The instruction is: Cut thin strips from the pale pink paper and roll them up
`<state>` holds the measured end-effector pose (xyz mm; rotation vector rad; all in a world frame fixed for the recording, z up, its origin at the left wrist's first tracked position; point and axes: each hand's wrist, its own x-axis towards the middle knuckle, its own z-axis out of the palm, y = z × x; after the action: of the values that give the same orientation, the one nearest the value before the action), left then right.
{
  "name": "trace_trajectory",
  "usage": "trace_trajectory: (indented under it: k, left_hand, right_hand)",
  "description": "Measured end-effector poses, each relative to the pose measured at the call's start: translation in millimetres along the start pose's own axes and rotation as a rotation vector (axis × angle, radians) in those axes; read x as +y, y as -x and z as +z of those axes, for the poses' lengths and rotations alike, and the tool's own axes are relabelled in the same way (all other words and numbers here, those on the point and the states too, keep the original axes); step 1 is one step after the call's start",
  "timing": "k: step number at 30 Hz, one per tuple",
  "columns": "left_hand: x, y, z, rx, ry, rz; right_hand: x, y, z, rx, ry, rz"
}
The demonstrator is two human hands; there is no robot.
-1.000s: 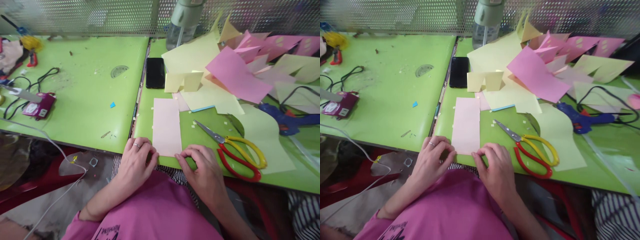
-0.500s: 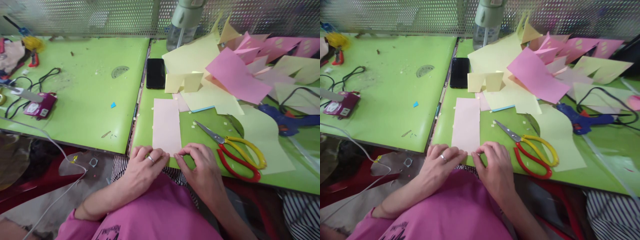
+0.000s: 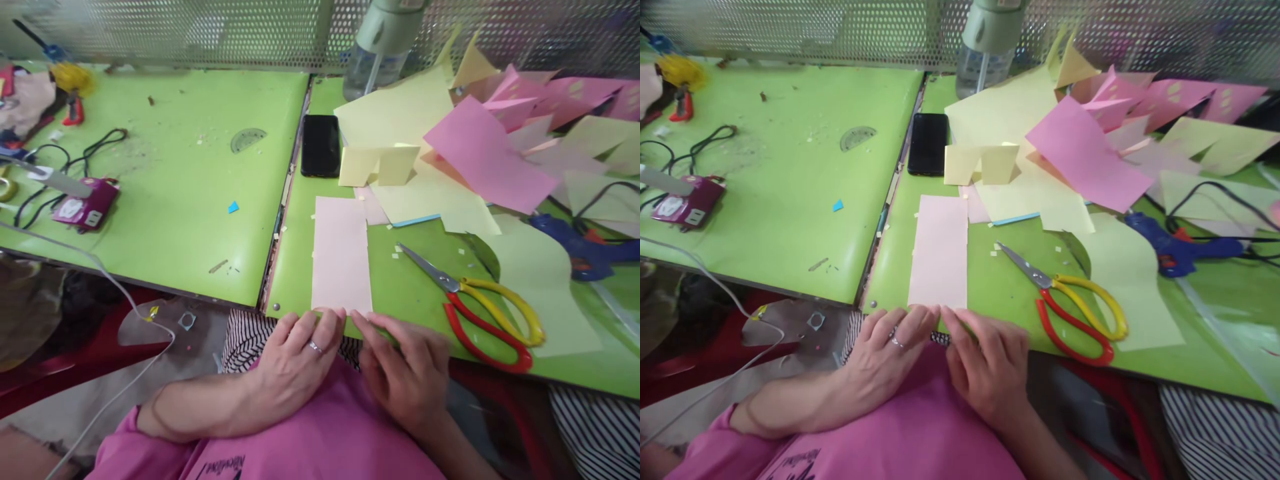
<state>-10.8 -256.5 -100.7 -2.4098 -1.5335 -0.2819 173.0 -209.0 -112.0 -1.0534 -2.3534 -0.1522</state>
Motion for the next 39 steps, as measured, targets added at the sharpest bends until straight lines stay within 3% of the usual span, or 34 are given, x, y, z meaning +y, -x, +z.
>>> trace_trajectory:
  k: [6, 14, 18, 21, 30, 39]
  left_hand:
    - [1.3, 6.5, 4.5, 0.022, 0.005, -0.071]
    - [-5.3, 36.9, 10.2, -0.032, 0.012, -0.196]
    - [-7.6, 41.4, 12.9, 0.037, 0.076, -0.281]
    - [-5.0, 33.3, 17.1, 0.081, 0.142, -0.239]
    - [-0.3, 24.1, 21.2, 0.018, 0.090, -0.155]
    - [-13.9, 27.8, 18.5, 0.068, 0.184, -0.176]
  right_hand:
    - [-5.1, 6.4, 4.9, -0.036, 0.033, -0.005]
    - [-5.2, 5.1, 7.2, -0.001, 0.029, -0.004]
    - [-4.4, 5.0, 9.3, 0.016, 0.028, -0.022]
    - [-3.8, 4.6, 9.1, 0.016, 0.038, -0.033]
    - [-17.7, -0.4, 4.5, -0.073, 0.000, -0.018]
    - [6.3, 13.6, -6.4, -0.061, 0.089, 0.030]
